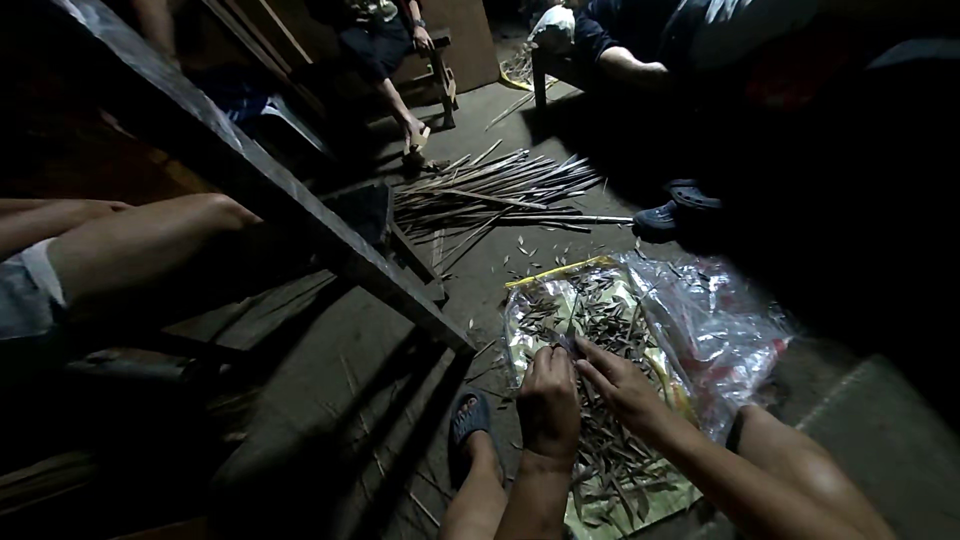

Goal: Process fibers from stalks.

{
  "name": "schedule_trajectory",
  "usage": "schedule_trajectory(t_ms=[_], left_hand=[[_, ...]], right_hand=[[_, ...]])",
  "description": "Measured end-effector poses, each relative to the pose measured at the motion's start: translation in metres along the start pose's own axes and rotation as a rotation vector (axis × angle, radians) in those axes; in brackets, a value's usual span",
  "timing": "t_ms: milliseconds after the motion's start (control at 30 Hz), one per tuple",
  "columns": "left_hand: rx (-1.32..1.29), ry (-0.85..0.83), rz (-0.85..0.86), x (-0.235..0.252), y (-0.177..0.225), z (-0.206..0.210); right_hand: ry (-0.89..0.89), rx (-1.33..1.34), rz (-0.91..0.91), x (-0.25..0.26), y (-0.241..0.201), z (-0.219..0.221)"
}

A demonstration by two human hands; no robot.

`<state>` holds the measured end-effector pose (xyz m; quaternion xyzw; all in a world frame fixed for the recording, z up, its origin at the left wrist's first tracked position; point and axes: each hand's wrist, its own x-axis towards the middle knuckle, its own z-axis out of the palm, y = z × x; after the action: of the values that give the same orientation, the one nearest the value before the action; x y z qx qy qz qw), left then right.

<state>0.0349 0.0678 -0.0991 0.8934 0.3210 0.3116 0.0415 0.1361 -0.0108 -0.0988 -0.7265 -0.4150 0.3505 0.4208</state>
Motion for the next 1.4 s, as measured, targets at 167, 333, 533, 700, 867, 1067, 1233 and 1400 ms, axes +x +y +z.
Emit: schedule_trajectory(t_ms=[167,333,533,700,867,1067,1233,1400], left_hand=[[-0.016,-0.017,-0.008,-0.001,-0.002,0.0],[-0.068,-0.08,-0.033,-0.005,0.003,-0.007],[-0.266,-0.116,-0.149,-0.003,-0.004,-0.01],[-0.538,-0.307,-0.436,0.005,-0.003,-0.016],[-0.862,-0.574,-0.723,0.017,0.0,-0.024],[-1.066,-0.789,-0.938,0.02,0.007,-0.031],[-1.024,-0.682,-0.945,0.017,0.006,-0.024],[-1.021,-0.649,-0.945,0.017,0.005,-0.022]], right_hand=[[0.153,-0.275,-0.087,0.0,0.0,0.007],[0.161,-0.248,0.017,0.018,0.01,-0.008],[0.205,0.383,0.215,0.029,0.013,-0.025],[0.028,0.829,0.305,0.017,-0.007,-0.01],[0.076,0.798,0.252,0.02,-0.005,-0.018],[0.217,0.801,0.272,0.031,0.003,-0.04],[0.117,0.629,0.26,0.026,0.001,-0.029],[0.027,0.598,0.325,0.019,-0.006,-0.022]])
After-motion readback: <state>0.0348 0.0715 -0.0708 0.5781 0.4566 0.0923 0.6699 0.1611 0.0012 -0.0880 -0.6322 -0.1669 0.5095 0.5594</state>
